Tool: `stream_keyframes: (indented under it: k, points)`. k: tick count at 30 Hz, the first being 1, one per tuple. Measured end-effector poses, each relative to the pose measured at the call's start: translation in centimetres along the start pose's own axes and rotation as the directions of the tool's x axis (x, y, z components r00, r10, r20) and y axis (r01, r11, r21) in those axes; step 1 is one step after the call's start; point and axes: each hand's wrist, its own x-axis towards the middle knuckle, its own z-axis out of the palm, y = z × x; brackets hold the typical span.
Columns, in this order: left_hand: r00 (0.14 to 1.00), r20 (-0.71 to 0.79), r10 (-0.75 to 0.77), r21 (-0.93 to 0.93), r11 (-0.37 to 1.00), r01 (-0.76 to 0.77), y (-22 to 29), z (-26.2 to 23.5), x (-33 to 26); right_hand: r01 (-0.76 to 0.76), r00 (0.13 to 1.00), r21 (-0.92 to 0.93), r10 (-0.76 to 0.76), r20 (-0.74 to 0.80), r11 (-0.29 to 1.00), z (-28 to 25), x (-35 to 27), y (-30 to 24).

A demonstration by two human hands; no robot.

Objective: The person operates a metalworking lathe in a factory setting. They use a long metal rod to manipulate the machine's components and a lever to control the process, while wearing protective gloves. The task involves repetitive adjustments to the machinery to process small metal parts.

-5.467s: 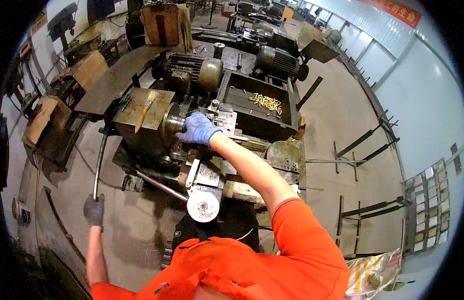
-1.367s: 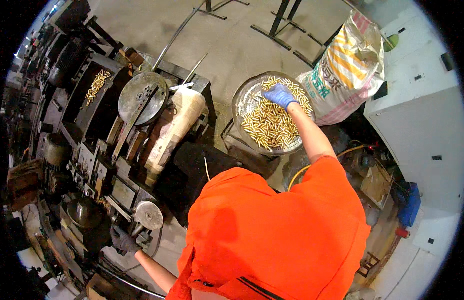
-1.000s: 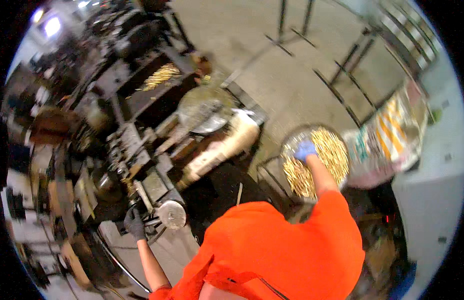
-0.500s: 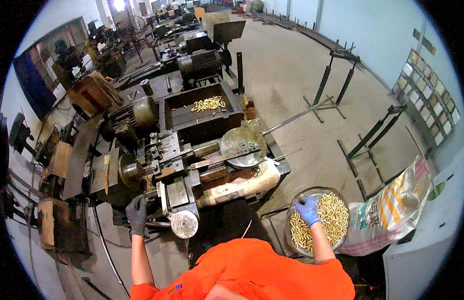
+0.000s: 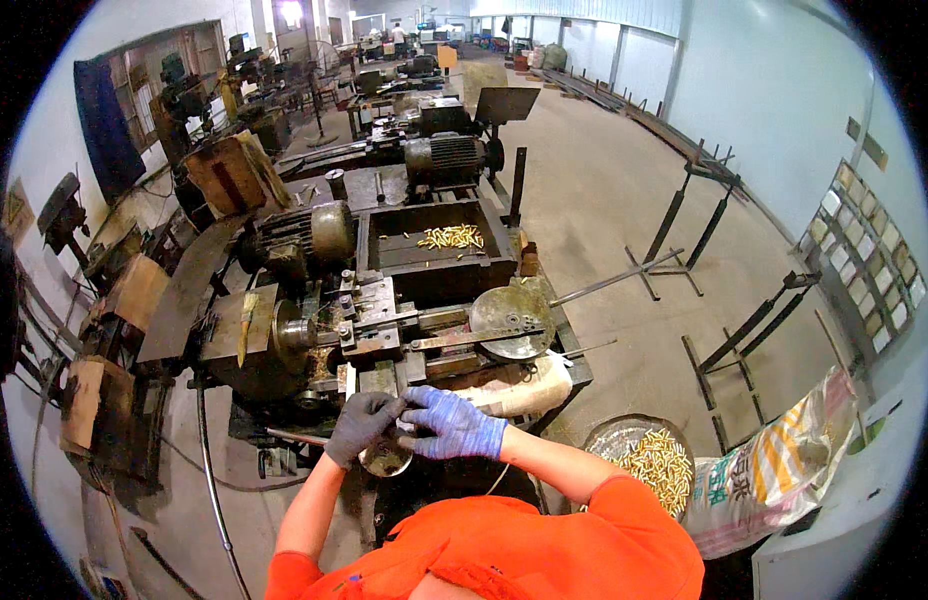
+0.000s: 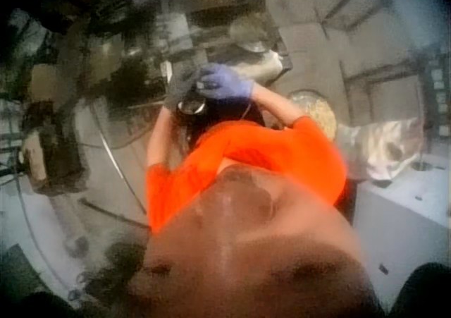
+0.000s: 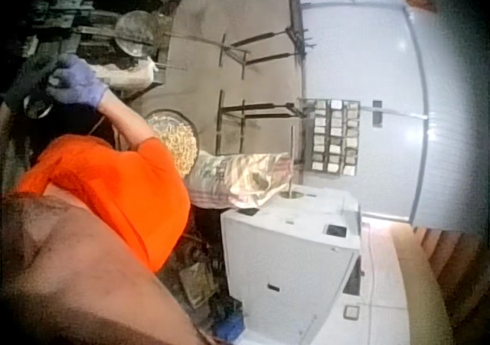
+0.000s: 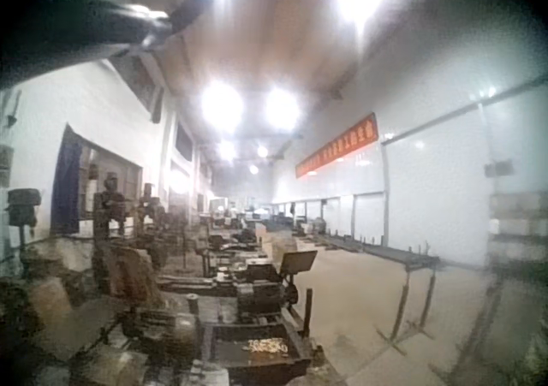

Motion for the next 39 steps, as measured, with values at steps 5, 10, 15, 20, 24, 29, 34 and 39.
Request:
stream_keyframes:
  k: [5, 10, 15, 20, 24, 29, 34, 39]
  points:
    - [0.998, -0.044, 0.044, -0.059, 0.997, -0.046, -0.8, -0.3, -0.7, -0.043, 0.999, -0.007, 0.043, 0.017, 0.999, -0.2, 1.4, -0.2]
    - [0.998, 0.050, 0.024, -0.003, 1.000, -0.024, -1.1, -1.0, -0.1, -0.026, 0.987, -0.009, 0.027, 0.158, 1.000, -0.5, 2.6, 0.7]
    - [0.996, 0.077, 0.036, -0.067, 0.997, -0.031, -3.2, -2.1, 0.1, 0.045, 0.967, -0.031, -0.036, 0.251, 0.999, -0.4, 4.0, 1.2]
    - [0.993, -0.073, 0.097, 0.049, 0.994, -0.094, -4.1, -8.4, -4.7, 0.061, 0.917, -0.129, -0.005, 0.399, 0.990, 0.3, 6.7, 2.1]
    - [0.788, -0.591, 0.172, 0.532, 0.817, 0.222, -9.6, -17.7, -14.6, 0.051, 0.935, -0.184, 0.018, 0.355, 0.982, 1.1, 12.4, 4.1]
    - [0.625, -0.779, 0.040, 0.579, 0.429, 0.694, -13.3, -21.9, -27.1, 0.122, 0.937, -0.491, 0.063, 0.343, 0.862, 5.9, 19.8, 8.3]
    - [0.504, -0.767, -0.397, -0.221, 0.901, 0.373, -18.3, -15.8, -28.7, 0.145, 0.885, -0.591, 0.163, 0.435, 0.793, 9.1, 22.4, 10.5]
    - [0.459, -0.778, -0.430, -0.237, 0.877, 0.419, -18.2, -16.2, -28.2, 0.120, 0.932, -0.516, 0.083, 0.354, 0.848, 9.8, 21.3, 11.8]
